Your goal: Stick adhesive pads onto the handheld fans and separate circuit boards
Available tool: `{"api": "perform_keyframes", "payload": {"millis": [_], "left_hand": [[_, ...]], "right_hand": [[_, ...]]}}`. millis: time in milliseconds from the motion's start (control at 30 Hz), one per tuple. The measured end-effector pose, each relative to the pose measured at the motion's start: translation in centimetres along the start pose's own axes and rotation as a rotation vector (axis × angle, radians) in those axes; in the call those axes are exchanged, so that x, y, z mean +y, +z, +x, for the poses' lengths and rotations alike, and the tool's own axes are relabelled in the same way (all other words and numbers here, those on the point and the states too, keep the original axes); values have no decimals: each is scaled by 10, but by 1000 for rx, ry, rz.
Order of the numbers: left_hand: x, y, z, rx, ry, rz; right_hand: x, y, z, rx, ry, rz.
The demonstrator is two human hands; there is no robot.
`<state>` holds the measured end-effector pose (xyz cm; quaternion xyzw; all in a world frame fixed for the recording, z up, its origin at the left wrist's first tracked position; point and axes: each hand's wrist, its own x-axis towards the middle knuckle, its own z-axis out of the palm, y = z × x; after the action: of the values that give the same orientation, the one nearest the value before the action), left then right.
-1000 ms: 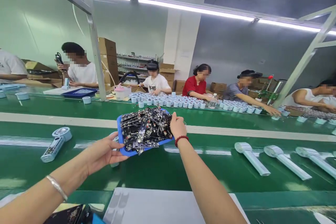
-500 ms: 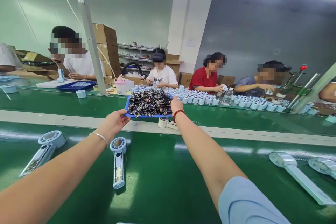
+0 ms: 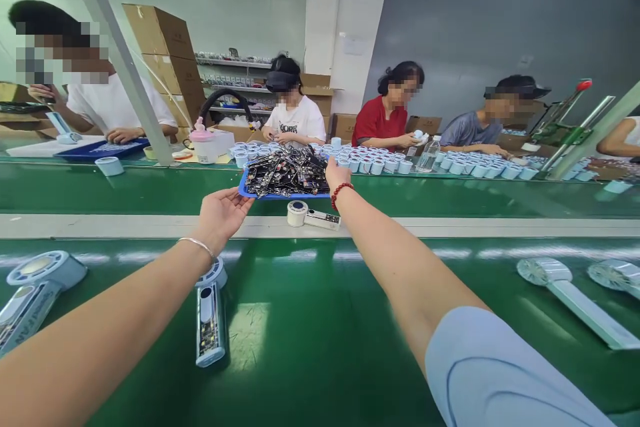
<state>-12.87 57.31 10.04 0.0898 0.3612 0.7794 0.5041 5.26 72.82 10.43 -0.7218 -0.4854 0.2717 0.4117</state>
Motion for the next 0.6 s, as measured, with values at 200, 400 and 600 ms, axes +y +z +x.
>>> {"api": "perform_keyframes", "payload": {"millis": [200, 400, 600], "left_hand": [[0, -1, 8, -25, -32, -11], [-5, -1, 20, -49, -80, 18], [-11, -3, 22, -52, -122, 56]], "right_hand": [[7, 7, -1, -9, 3, 18], [14, 12, 1, 16, -3, -9], [20, 17, 6, 15, -16, -46]]}}
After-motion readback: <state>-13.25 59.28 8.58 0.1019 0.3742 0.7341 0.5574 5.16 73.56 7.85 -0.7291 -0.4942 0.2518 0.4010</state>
